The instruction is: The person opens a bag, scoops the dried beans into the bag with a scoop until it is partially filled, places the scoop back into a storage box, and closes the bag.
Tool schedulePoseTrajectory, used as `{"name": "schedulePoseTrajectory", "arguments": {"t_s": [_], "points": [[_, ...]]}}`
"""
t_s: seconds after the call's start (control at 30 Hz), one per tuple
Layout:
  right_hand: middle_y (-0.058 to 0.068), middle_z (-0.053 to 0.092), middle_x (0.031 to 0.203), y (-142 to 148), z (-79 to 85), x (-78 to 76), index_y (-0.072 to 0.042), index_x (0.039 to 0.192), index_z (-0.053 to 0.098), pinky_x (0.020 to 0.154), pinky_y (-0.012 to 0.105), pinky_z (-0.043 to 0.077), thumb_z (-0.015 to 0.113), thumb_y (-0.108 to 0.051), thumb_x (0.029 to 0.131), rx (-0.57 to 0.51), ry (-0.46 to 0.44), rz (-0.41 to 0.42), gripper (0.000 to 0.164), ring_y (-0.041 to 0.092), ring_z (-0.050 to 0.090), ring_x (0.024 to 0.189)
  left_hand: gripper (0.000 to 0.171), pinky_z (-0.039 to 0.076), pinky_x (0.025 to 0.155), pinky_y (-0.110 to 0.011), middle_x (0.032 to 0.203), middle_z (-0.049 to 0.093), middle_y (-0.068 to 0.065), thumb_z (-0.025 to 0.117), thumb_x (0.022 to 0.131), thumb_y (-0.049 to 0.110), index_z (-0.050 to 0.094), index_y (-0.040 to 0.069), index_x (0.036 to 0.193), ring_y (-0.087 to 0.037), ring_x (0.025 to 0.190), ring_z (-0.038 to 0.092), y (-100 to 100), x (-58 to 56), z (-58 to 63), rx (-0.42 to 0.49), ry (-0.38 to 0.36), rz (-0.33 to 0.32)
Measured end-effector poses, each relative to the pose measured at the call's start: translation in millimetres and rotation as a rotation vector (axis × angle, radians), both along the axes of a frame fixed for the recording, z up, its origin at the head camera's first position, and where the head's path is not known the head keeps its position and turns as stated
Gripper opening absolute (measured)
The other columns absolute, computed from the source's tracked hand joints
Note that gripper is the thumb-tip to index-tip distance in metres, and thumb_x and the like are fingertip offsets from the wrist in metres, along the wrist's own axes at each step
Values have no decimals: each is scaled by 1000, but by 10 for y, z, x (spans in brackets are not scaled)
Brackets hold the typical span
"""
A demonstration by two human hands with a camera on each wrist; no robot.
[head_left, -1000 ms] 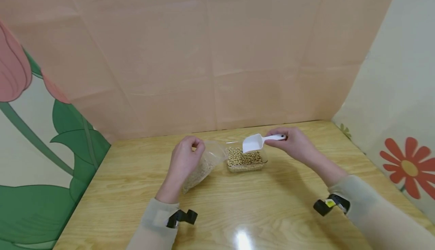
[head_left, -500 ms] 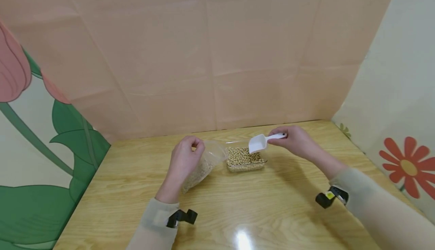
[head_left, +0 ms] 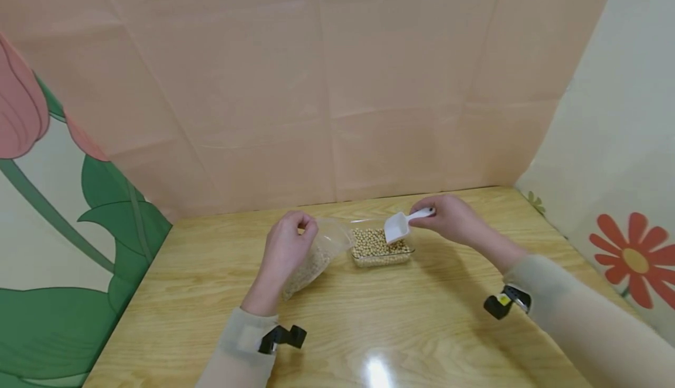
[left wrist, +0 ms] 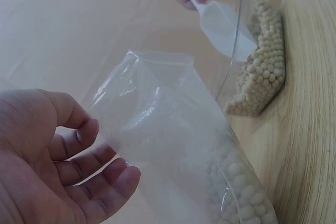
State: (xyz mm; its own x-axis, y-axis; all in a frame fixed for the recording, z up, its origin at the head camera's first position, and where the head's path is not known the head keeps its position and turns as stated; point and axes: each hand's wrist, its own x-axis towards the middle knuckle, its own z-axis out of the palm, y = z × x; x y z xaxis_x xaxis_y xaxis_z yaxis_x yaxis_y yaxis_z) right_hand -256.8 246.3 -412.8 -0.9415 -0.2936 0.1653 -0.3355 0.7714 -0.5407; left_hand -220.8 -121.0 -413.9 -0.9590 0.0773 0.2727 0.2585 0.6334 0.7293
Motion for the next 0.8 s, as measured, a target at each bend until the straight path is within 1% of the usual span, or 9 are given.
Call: {"name": "schedulePoseTrajectory", "arguments": {"t_s": [0.13,0.3,0.4,0.43,0.63,0.8], "points": [[1,80,102,-45,-23,-15,-13,113,84,72,40,53,85,-30,99,15,-26,6,21,18,69,85,16,55,86,-46,113,74,-7,63,107,17,77,10,101,-25,92,64,-5,-1,-5,-3,-2,-1],[4,81,110,-73,-85,-50,-14,115,83,74,41,54,82,-32,101,26,-72,15,22,20,71,89,16,55,87,-46,114,74,-8,64,106,16,77,10,101,-26,95,64,-7,-4,2,1,-1,4],[6,81,115,-69,-138,-70,-14,117,83,75,41,53,81,-32,102,15,-107,0,23,21,68,88,16,55,87,-47,115,74,-8,64,107,17,77,9,102,-26,96,65,-1,-2,7,4,0,1],[7,80,116,-65,-154,-73,-13,117,83,77,42,54,81,-33,103,8,-112,-2,24,21,69,91,16,55,87,-46,115,74,-8,64,107,17,77,9,102,-27,97,65,0,-2,9,5,0,1],[11,81,118,-35,-336,-108,-10,116,84,82,41,57,83,-30,101,-102,-137,-9,25,24,72,99,16,56,87,-46,115,74,-8,64,106,17,77,9,102,-27,98,65,2,-2,13,6,-1,3],[14,80,122,-32,-489,-90,-9,120,84,83,37,55,85,-34,99,-199,-193,-60,33,24,71,102,16,55,86,-46,115,74,-8,64,106,16,77,10,100,-26,95,64,5,-2,6,7,-2,1]]}}
